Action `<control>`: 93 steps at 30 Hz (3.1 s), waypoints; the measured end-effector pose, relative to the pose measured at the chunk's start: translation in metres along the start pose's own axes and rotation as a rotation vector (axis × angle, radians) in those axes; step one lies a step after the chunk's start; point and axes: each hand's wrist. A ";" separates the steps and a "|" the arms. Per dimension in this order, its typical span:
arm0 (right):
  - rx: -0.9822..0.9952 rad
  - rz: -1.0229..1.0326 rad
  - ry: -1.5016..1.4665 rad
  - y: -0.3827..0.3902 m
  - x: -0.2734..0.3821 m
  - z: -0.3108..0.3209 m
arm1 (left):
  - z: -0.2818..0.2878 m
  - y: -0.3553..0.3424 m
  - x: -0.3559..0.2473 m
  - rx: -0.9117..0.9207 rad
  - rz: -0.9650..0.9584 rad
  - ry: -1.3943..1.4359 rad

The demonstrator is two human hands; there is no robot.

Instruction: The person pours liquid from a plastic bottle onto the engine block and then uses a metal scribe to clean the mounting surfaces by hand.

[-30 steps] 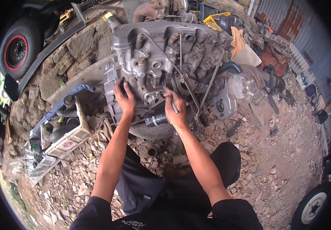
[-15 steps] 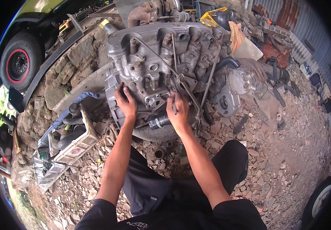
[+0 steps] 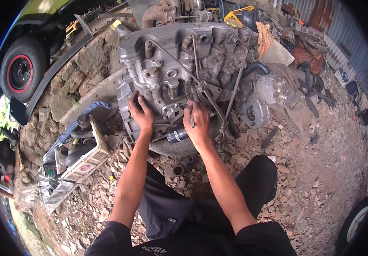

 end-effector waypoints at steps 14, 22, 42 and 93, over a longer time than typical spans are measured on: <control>0.211 -0.324 -0.059 -0.014 -0.002 0.018 | 0.001 -0.003 0.000 -0.010 -0.009 0.000; 0.009 0.012 -0.261 -0.007 0.019 0.008 | -0.002 -0.001 -0.001 0.009 -0.028 -0.002; 0.037 -0.001 -0.251 -0.002 -0.013 0.004 | -0.008 -0.001 -0.001 -0.005 -0.049 -0.021; -0.007 -0.099 -0.216 -0.039 0.002 0.000 | 0.001 0.002 -0.001 0.017 -0.031 -0.011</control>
Point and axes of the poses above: each hand's wrist, its own y-axis away from the middle knuckle, its own z-axis out of the back of the hand, x = y × z, and after that the axes turned 13 degrees about -x, right-handed
